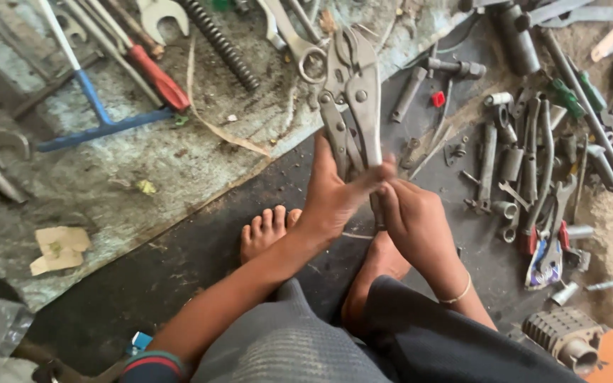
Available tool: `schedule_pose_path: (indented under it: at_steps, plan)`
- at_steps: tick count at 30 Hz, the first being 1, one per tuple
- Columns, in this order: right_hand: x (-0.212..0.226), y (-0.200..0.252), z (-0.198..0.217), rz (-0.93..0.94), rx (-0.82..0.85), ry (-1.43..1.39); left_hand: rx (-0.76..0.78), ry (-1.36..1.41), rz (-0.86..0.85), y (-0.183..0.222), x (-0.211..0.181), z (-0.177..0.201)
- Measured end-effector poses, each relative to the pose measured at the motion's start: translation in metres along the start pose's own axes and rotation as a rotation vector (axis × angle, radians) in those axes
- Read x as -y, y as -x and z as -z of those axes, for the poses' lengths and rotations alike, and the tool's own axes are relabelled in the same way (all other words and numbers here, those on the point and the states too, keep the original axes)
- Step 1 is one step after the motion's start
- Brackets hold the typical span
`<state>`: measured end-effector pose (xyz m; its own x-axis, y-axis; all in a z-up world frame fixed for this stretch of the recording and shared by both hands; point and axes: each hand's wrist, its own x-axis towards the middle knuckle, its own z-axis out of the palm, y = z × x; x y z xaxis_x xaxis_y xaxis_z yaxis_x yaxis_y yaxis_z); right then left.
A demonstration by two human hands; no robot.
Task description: The recorder is sitting on the floor, surrounded by various mechanical tools and parts, and is shown sorting through wrenches and other components, possibly as part of a motorcycle repair task.
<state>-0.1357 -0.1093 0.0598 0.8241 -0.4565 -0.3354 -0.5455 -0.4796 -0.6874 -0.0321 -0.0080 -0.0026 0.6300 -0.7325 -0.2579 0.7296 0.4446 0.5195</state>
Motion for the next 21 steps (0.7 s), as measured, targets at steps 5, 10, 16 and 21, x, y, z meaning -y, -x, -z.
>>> schedule_pose_path:
  at_steps: [5,10,16,21]
  plan:
    - [0.022,0.0,0.006,0.261,-0.035,0.368,-0.063,-0.216,-0.109,-0.004,-0.003,0.023]
    - [0.001,0.012,0.02,0.054,0.129,0.152,-0.331,-0.761,-0.194,0.001,-0.048,0.059]
    - [-0.025,0.009,0.019,0.032,0.183,0.25,-0.693,-1.172,-0.377,0.035,-0.099,0.149]
    - [-0.066,-0.006,0.014,0.071,0.261,0.281,-0.94,-1.083,-0.315,0.087,-0.156,0.198]
